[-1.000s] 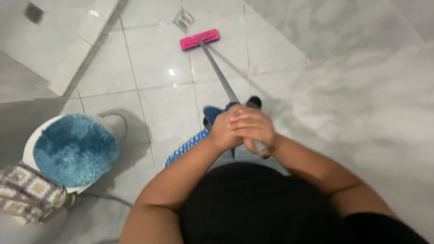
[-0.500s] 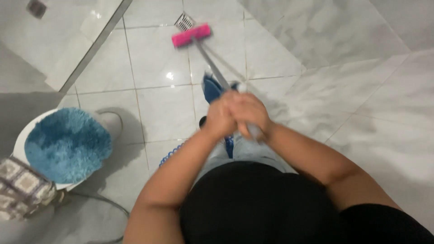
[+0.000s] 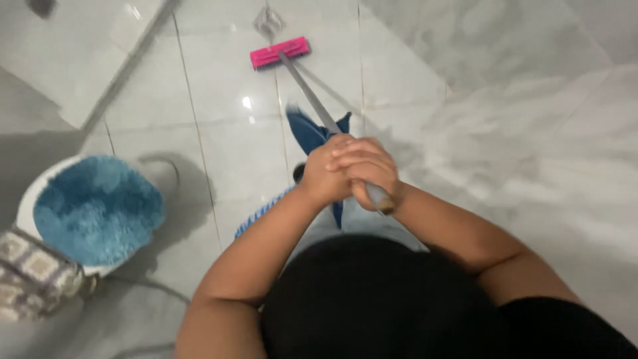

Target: The person mops the tiled bathroom floor using a pink squeegee-style mop. They repeatedly scoop water from a sink using a green plastic scoop and pour it onto the floor to aid in cleaning. The person moves around the room, cleaning the area near a toilet and a blue bath mat.

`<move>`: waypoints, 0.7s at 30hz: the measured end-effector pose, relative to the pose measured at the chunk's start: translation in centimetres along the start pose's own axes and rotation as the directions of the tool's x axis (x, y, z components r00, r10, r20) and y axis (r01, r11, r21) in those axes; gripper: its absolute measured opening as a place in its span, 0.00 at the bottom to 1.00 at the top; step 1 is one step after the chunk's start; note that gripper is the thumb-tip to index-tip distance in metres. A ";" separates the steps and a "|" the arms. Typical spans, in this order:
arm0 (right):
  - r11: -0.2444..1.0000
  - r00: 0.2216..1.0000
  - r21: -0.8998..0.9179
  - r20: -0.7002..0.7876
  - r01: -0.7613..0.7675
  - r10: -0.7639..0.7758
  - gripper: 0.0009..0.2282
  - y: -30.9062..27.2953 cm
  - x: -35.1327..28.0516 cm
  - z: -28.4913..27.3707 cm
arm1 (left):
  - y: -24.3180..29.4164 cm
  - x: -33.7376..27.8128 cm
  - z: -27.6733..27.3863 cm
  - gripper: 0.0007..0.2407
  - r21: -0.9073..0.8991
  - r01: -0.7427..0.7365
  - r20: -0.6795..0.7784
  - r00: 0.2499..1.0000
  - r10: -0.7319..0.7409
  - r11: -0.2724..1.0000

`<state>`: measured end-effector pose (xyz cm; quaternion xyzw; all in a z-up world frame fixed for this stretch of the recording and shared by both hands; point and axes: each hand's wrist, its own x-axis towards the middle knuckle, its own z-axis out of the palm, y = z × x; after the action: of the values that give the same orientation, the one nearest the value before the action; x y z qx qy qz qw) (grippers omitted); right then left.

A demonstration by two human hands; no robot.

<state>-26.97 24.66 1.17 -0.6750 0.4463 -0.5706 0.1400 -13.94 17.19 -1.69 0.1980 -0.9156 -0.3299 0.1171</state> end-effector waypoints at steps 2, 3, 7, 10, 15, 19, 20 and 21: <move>1.000 0.999 0.015 -0.025 -0.022 0.022 0.05 -1.0 -0.1 -0.4 | 1.4 -0.4 -0.3 0.10 -0.032 0.057 0.041 0.998 -0.056 0.998; 1.000 0.998 0.021 -0.054 -0.021 0.022 0.06 -1.1 0.4 -0.6 | 1.7 -0.1 -0.9 0.10 -0.048 0.100 0.070 0.993 -0.096 0.994; 0.998 0.998 0.026 -0.013 -0.054 0.054 0.07 2.8 -1.0 0.8 | -3.3 -0.2 2.8 0.13 -0.057 0.059 0.006 0.998 -0.058 0.997; 0.995 0.998 -0.075 -0.007 0.058 -0.059 0.05 5.4 -0.3 1.8 | -6.5 0.7 2.9 0.08 0.012 0.127 -0.026 0.992 -0.127 0.992; 0.999 0.999 -0.023 -0.017 -0.044 0.043 0.07 -1.1 1.9 -2.0 | 1.6 1.6 -1.7 0.11 -0.101 0.017 -0.029 0.999 -0.020 0.995; 0.994 0.994 -0.021 -0.035 -0.103 0.103 0.06 -2.4 0.3 -2.8 | 3.3 2.4 -0.8 0.12 -0.179 -0.014 0.044 0.999 0.022 0.984; 0.996 0.996 -0.057 -0.070 -0.066 0.062 0.04 -1.6 -0.5 -2.7 | 2.9 2.6 -0.1 0.12 -0.193 0.014 0.108 0.994 0.007 0.981; 0.995 0.994 -0.095 -0.104 -0.030 0.020 0.03 -0.8 -1.4 -2.7 | 2.5 2.8 0.6 0.12 -0.205 0.041 0.171 0.985 -0.006 0.978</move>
<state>-28.93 27.02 1.67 -0.6451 0.4883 -0.5806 0.0912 -17.38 18.00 -0.30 0.1667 -0.8804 -0.4406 0.0547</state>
